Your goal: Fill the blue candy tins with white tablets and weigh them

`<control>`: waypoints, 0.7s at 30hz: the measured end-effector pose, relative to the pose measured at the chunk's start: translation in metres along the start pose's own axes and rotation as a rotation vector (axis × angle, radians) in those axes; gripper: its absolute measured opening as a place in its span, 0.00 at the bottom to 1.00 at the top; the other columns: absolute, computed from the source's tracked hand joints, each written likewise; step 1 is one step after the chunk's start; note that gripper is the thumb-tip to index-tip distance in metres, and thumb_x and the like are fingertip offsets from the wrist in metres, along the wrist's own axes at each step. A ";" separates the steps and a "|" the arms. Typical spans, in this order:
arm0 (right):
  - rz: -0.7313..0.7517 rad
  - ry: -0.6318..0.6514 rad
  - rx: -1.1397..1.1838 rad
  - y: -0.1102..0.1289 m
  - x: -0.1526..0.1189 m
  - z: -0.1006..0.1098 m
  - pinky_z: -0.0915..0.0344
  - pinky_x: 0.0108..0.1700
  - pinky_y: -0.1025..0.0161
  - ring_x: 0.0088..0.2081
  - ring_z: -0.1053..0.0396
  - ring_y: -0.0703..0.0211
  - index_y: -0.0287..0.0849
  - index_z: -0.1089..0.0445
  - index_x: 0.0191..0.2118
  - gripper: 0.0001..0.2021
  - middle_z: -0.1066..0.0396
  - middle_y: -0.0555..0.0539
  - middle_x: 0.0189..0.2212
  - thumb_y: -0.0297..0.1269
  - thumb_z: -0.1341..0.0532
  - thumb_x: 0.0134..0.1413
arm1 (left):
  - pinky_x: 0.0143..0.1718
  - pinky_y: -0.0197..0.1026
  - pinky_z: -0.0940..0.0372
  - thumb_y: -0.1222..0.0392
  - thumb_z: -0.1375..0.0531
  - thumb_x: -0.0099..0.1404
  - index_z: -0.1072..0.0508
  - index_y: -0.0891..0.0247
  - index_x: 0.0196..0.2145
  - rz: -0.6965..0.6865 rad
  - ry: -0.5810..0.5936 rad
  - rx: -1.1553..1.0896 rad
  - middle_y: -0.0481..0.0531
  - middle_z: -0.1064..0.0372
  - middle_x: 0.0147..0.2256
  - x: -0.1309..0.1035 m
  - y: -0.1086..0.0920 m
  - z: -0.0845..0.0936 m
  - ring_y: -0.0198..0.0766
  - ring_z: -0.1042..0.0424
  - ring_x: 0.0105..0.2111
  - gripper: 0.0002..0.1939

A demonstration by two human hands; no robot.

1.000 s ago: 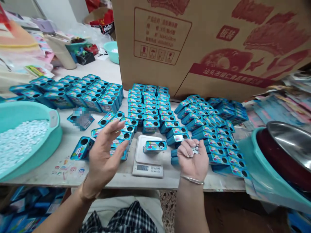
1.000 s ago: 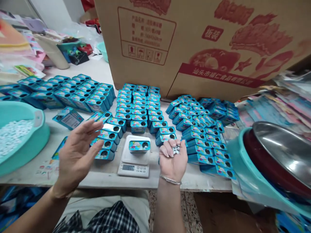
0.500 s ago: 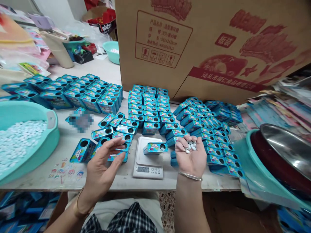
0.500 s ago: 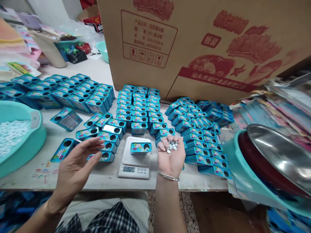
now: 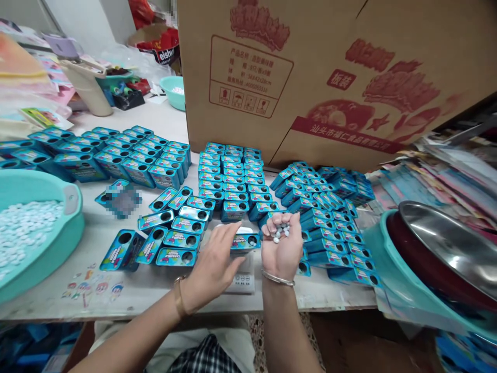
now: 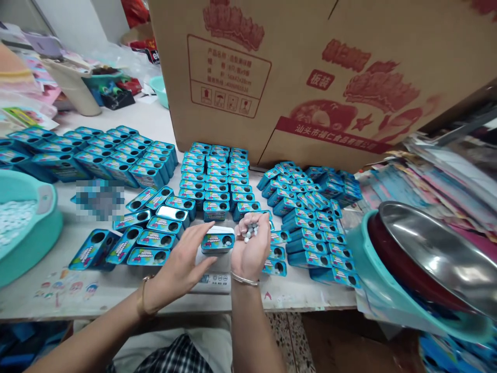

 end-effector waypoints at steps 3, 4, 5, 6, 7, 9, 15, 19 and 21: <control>0.004 -0.022 -0.027 -0.002 -0.001 0.002 0.47 0.23 0.71 0.21 0.46 0.71 0.42 0.41 0.26 0.15 0.43 0.56 0.22 0.46 0.40 0.56 | 0.58 0.56 0.43 0.64 0.42 0.62 0.47 0.59 0.63 0.008 0.021 -0.016 0.60 0.41 0.58 0.007 0.004 -0.014 0.51 0.42 0.59 0.33; 0.003 -0.028 -0.032 -0.002 -0.001 0.003 0.47 0.23 0.71 0.21 0.47 0.71 0.42 0.41 0.26 0.15 0.43 0.56 0.23 0.46 0.41 0.57 | 0.58 0.56 0.43 0.64 0.42 0.62 0.47 0.59 0.63 0.011 0.023 -0.019 0.60 0.41 0.57 0.008 0.005 -0.016 0.51 0.42 0.58 0.33; 0.003 -0.031 -0.037 -0.003 0.000 0.004 0.47 0.23 0.71 0.21 0.47 0.71 0.42 0.41 0.26 0.15 0.43 0.56 0.23 0.47 0.41 0.57 | 0.58 0.56 0.43 0.64 0.42 0.62 0.48 0.59 0.63 0.012 0.026 -0.022 0.60 0.41 0.57 0.008 0.006 -0.019 0.51 0.42 0.58 0.33; 0.004 -0.032 -0.043 -0.003 0.000 0.005 0.47 0.23 0.71 0.21 0.47 0.71 0.42 0.41 0.27 0.15 0.44 0.56 0.23 0.47 0.41 0.57 | 0.58 0.56 0.43 0.64 0.42 0.63 0.48 0.59 0.64 0.014 0.031 -0.023 0.60 0.41 0.57 0.007 0.007 -0.021 0.50 0.42 0.58 0.33; 0.003 -0.033 -0.047 -0.003 0.000 0.006 0.47 0.23 0.71 0.21 0.47 0.71 0.42 0.42 0.27 0.15 0.44 0.56 0.23 0.47 0.41 0.57 | 0.58 0.56 0.43 0.64 0.42 0.63 0.49 0.59 0.64 0.015 0.037 -0.022 0.60 0.41 0.57 0.007 0.007 -0.022 0.50 0.42 0.58 0.33; -0.001 -0.033 -0.042 -0.004 0.001 0.007 0.48 0.22 0.71 0.21 0.48 0.71 0.42 0.42 0.27 0.16 0.44 0.56 0.23 0.47 0.41 0.57 | 0.59 0.55 0.43 0.64 0.42 0.63 0.49 0.59 0.64 0.018 0.041 -0.014 0.60 0.42 0.58 0.006 0.008 -0.024 0.49 0.43 0.58 0.34; -0.015 -0.030 0.001 -0.007 0.004 0.007 0.51 0.21 0.71 0.20 0.50 0.71 0.42 0.42 0.26 0.15 0.44 0.56 0.22 0.46 0.41 0.58 | 0.59 0.52 0.44 0.64 0.41 0.63 0.49 0.60 0.63 0.041 0.042 -0.001 0.59 0.42 0.57 0.006 0.011 -0.024 0.47 0.43 0.58 0.33; -0.031 -0.024 0.022 -0.007 0.006 0.008 0.51 0.21 0.71 0.20 0.50 0.71 0.42 0.42 0.26 0.15 0.45 0.56 0.22 0.44 0.42 0.58 | 0.60 0.54 0.45 0.64 0.41 0.63 0.49 0.59 0.63 0.038 0.037 -0.002 0.59 0.42 0.58 0.006 0.014 -0.023 0.47 0.43 0.59 0.33; -0.056 -0.015 0.054 -0.006 0.007 0.009 0.50 0.21 0.71 0.20 0.50 0.71 0.42 0.42 0.26 0.14 0.45 0.56 0.22 0.44 0.42 0.58 | 0.60 0.55 0.44 0.63 0.42 0.64 0.48 0.59 0.63 0.040 0.038 -0.003 0.59 0.43 0.58 0.005 0.015 -0.020 0.48 0.43 0.59 0.32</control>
Point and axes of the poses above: each hand's wrist, its own x-axis towards the middle knuckle, its own z-axis out of the back of the hand, y = z × x, the point moved 9 cm from there along x, towards the middle knuckle
